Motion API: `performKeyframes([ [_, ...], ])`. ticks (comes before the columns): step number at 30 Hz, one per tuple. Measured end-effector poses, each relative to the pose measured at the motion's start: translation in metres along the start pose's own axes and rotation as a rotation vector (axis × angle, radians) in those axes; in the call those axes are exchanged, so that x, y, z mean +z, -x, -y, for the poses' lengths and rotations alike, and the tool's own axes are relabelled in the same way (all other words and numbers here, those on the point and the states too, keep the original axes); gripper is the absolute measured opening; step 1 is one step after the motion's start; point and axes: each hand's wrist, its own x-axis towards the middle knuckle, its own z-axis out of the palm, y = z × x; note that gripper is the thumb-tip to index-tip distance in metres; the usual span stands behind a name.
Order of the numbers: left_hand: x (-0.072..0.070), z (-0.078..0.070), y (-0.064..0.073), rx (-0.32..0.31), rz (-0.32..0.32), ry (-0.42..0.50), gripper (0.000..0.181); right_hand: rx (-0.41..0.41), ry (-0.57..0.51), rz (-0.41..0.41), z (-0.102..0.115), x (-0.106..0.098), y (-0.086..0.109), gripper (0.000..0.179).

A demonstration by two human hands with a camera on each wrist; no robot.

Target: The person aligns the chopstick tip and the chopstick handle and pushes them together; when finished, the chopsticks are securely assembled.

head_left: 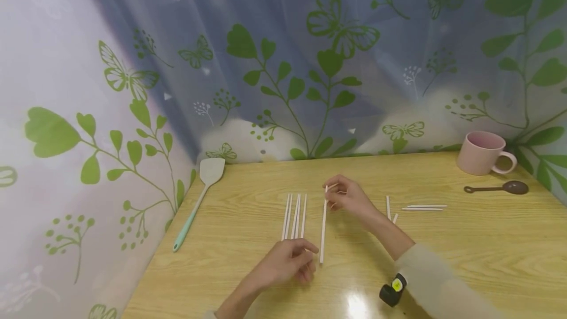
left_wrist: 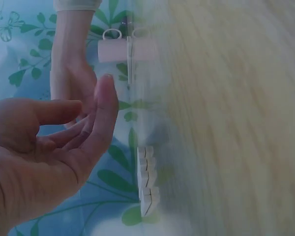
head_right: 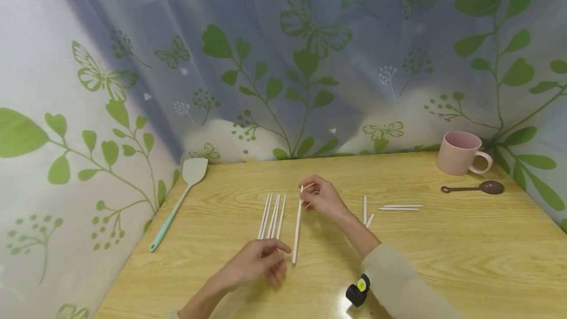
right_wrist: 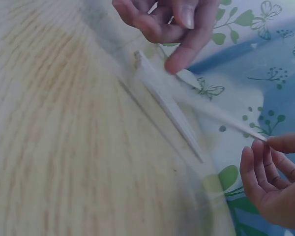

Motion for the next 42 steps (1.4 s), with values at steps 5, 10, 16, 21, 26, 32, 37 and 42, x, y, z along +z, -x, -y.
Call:
performKeyframes([
  [5,0.000,0.002,0.001,0.000,0.014,0.018,0.029,0.078,-0.020,-0.009,-0.014,0.012,-0.007,0.032],
  [10,0.001,0.005,0.001,-0.023,0.033,0.035,0.027,0.109,-0.005,-0.041,-0.024,0.020,-0.014,0.030],
  [16,0.001,0.008,-0.001,-0.052,0.048,0.028,0.030,0.127,-0.004,-0.067,-0.030,0.021,-0.024,0.032],
  [21,0.001,0.010,-0.002,-0.068,0.034,0.013,0.030,0.126,0.021,-0.081,-0.031,0.022,-0.031,0.031],
  [26,-0.001,0.009,-0.003,-0.078,0.023,0.000,0.033,0.135,0.023,-0.082,-0.033,0.025,-0.039,0.031],
  [32,-0.002,0.008,-0.005,-0.088,0.005,0.003,0.034,0.156,0.016,-0.081,-0.034,0.028,-0.044,0.030],
  [37,-0.001,0.007,-0.005,-0.098,-0.017,0.007,0.034,0.163,0.024,-0.082,-0.033,0.029,-0.045,0.031],
  [42,-0.002,0.007,-0.005,-0.092,-0.015,0.004,0.034,0.180,0.034,-0.063,-0.032,0.028,-0.045,0.034],
])
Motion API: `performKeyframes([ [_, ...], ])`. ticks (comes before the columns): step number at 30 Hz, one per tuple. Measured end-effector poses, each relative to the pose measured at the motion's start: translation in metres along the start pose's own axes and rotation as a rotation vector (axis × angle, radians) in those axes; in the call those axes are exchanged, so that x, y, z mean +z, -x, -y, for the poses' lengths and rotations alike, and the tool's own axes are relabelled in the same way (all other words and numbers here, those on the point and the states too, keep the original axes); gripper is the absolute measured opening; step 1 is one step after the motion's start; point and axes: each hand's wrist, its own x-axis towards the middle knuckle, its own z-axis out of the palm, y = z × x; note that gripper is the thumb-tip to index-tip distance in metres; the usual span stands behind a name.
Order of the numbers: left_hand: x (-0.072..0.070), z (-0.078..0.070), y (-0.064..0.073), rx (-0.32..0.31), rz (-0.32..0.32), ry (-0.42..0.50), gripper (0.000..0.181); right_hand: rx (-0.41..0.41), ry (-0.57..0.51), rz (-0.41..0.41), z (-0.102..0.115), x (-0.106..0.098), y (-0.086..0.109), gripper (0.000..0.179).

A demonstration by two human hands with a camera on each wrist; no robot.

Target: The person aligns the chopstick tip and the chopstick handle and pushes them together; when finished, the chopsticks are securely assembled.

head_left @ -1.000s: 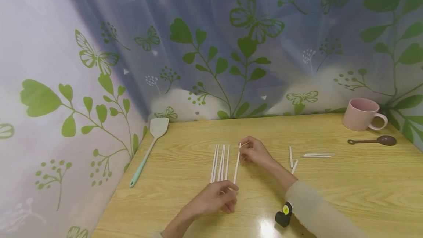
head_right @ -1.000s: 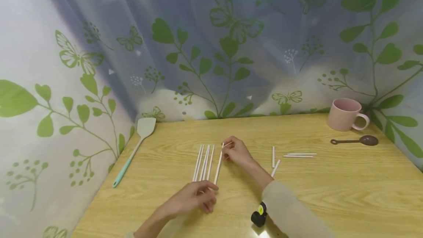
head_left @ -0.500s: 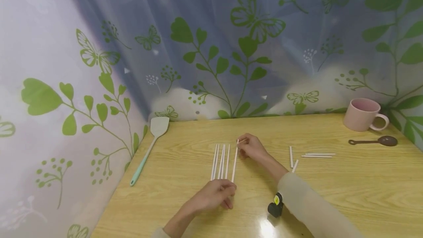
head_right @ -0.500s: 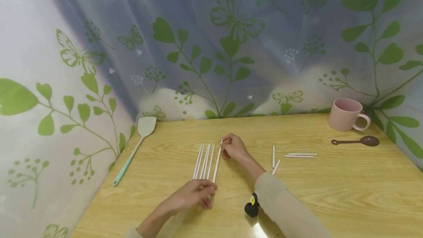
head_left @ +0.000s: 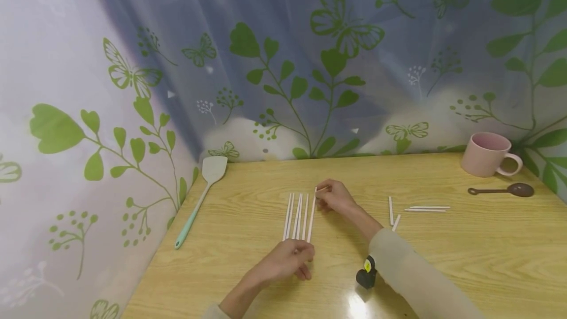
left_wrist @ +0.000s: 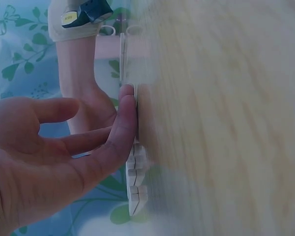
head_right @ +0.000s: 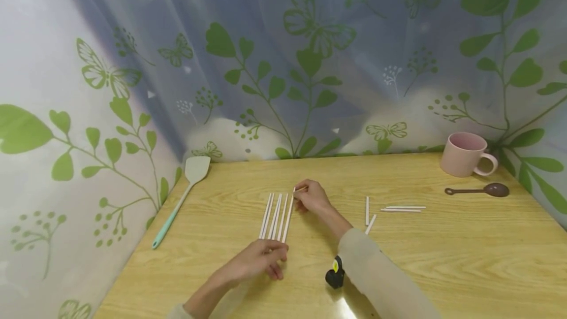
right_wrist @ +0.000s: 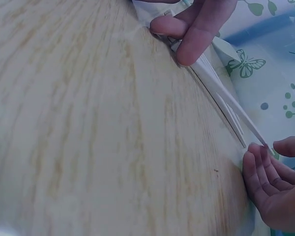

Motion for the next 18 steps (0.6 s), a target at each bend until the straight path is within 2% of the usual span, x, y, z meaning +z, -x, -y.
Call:
performKeyframes([
  [12,-0.0020,0.0023,-0.0002,-0.006,0.013,0.012,0.037,0.029,0.039,0.014,0.0010,0.0010,0.0009,0.028],
  [18,-0.0021,0.0018,0.0005,-0.008,0.020,0.010,0.039,0.015,0.061,0.068,0.0002,-0.0030,0.0061,0.029],
])
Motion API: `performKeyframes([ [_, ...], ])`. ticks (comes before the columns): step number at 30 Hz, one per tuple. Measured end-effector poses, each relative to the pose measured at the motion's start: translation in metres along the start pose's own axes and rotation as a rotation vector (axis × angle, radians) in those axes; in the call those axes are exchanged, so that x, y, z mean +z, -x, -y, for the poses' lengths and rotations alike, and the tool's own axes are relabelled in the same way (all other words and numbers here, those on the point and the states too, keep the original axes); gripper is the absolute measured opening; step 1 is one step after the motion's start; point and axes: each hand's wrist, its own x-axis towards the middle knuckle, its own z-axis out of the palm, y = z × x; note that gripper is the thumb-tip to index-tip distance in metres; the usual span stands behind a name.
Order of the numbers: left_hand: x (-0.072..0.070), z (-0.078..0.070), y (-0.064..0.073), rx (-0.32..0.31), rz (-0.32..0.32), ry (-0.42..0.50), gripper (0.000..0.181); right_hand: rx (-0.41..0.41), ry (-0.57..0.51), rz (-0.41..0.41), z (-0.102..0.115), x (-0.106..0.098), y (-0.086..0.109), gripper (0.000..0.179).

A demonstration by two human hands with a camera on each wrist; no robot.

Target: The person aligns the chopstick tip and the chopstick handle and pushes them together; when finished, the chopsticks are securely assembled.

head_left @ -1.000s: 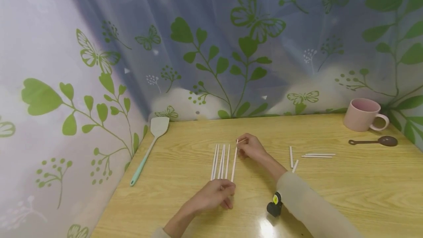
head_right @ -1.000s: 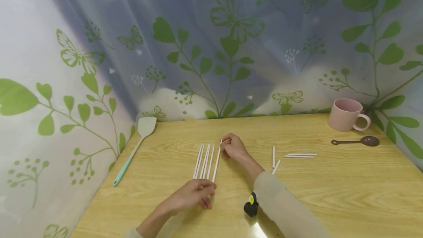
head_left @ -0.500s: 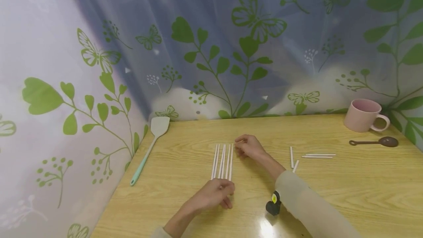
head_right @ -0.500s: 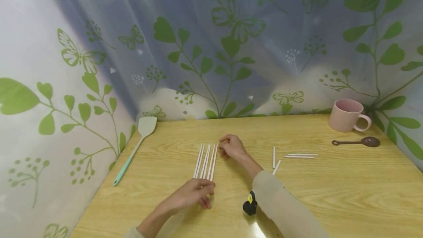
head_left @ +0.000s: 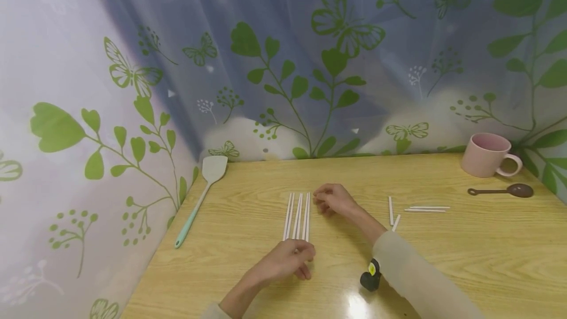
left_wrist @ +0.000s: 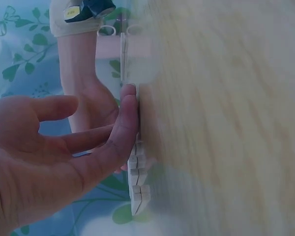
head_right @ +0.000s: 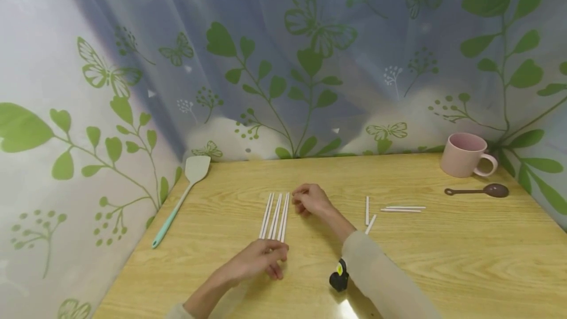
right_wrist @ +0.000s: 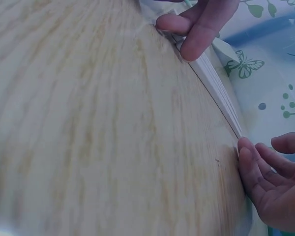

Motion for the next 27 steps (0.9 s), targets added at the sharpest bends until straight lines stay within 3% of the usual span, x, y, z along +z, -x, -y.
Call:
performKeyframes([
  [7,0.000,-0.013,-0.008,0.048,0.036,-0.073,0.043,-0.050,0.020,0.046,-0.006,-0.023,0.012,0.034],
  [13,0.002,-0.030,-0.026,0.086,0.063,-0.088,0.045,-0.090,-0.002,0.044,-0.009,-0.057,0.039,0.040],
  [20,0.003,-0.036,-0.061,0.105,0.067,-0.082,0.042,-0.149,0.088,-0.005,-0.015,-0.110,0.074,0.044],
  [27,0.012,-0.048,-0.100,0.143,0.060,-0.114,0.041,-0.155,0.242,-0.147,-0.027,-0.159,0.099,0.044],
])
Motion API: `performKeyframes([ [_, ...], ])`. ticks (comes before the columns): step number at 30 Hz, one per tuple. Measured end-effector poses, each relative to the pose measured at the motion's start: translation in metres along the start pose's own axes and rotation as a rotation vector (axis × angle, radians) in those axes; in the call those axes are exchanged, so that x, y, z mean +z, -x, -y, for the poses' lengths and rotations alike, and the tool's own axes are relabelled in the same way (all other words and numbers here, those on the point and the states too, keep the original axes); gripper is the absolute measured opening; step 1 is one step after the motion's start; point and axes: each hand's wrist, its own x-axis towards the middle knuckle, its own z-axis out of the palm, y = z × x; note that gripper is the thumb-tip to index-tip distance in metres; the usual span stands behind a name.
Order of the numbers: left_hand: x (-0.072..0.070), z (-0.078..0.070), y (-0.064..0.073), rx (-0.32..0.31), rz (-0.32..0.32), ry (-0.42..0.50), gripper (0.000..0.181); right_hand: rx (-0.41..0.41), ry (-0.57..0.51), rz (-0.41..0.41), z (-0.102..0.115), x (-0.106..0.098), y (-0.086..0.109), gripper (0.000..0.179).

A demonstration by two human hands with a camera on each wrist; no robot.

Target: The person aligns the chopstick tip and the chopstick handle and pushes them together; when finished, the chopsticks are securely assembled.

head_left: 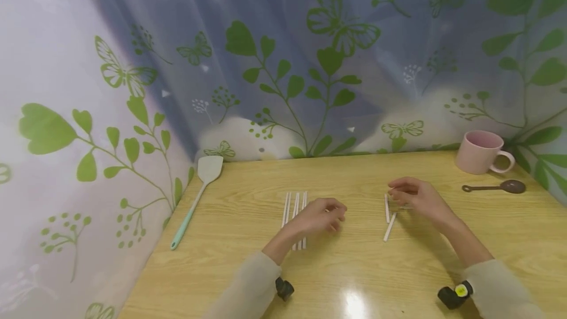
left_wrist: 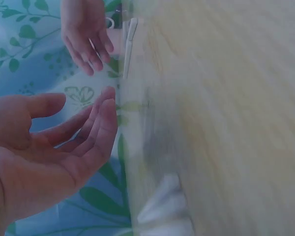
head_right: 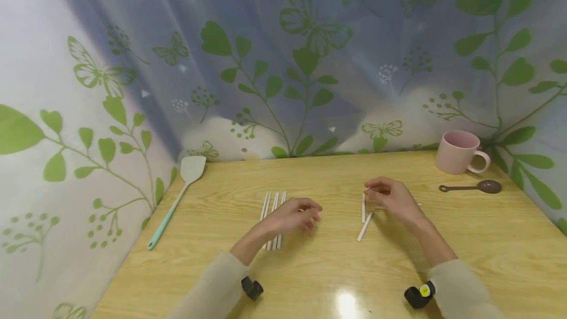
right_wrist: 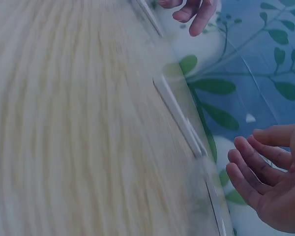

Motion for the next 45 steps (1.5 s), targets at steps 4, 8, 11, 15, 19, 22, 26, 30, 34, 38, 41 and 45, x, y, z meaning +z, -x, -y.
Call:
performKeyframes([
  [4,0.011,-0.008,-0.021,0.001,-0.015,-0.033,0.038,0.002,0.126,-0.057,-0.013,-0.021,0.010,0.040],
  [8,0.027,-0.013,-0.041,-0.038,-0.047,-0.029,0.032,-0.001,0.229,-0.113,-0.025,-0.035,0.017,0.034],
  [11,0.039,-0.016,-0.055,-0.061,-0.074,-0.034,0.027,-0.010,0.281,-0.131,-0.033,-0.042,0.018,0.030],
  [15,0.055,-0.019,-0.073,-0.054,-0.105,-0.125,0.023,-0.003,0.320,-0.129,-0.039,-0.048,0.018,0.028],
  [19,0.069,-0.023,-0.087,-0.065,-0.159,-0.280,0.021,0.010,0.353,-0.123,-0.041,-0.054,0.020,0.028],
  [22,0.076,-0.025,-0.097,-0.091,-0.221,-0.382,0.018,0.017,0.374,-0.125,-0.043,-0.059,0.021,0.029],
  [26,0.086,-0.026,-0.106,-0.128,-0.280,-0.468,0.019,0.013,0.402,-0.116,-0.046,-0.062,0.024,0.027],
  [30,0.094,-0.025,-0.110,-0.148,-0.302,-0.552,0.025,0.017,0.412,-0.096,-0.047,-0.062,0.026,0.024],
  [34,0.095,-0.025,-0.109,-0.150,-0.305,-0.612,0.019,0.044,0.409,-0.088,-0.046,-0.061,0.026,0.023],
  [38,0.092,-0.026,-0.108,-0.137,-0.316,-0.679,0.020,0.052,0.401,-0.083,-0.047,-0.062,0.025,0.022],
  [41,0.090,-0.027,-0.106,-0.139,-0.330,-0.719,0.019,0.047,0.398,-0.073,-0.048,-0.062,0.025,0.021],
  [45,0.086,-0.024,-0.103,-0.147,-0.334,-0.718,0.007,0.057,0.387,-0.058,-0.049,-0.062,0.026,0.020],
])
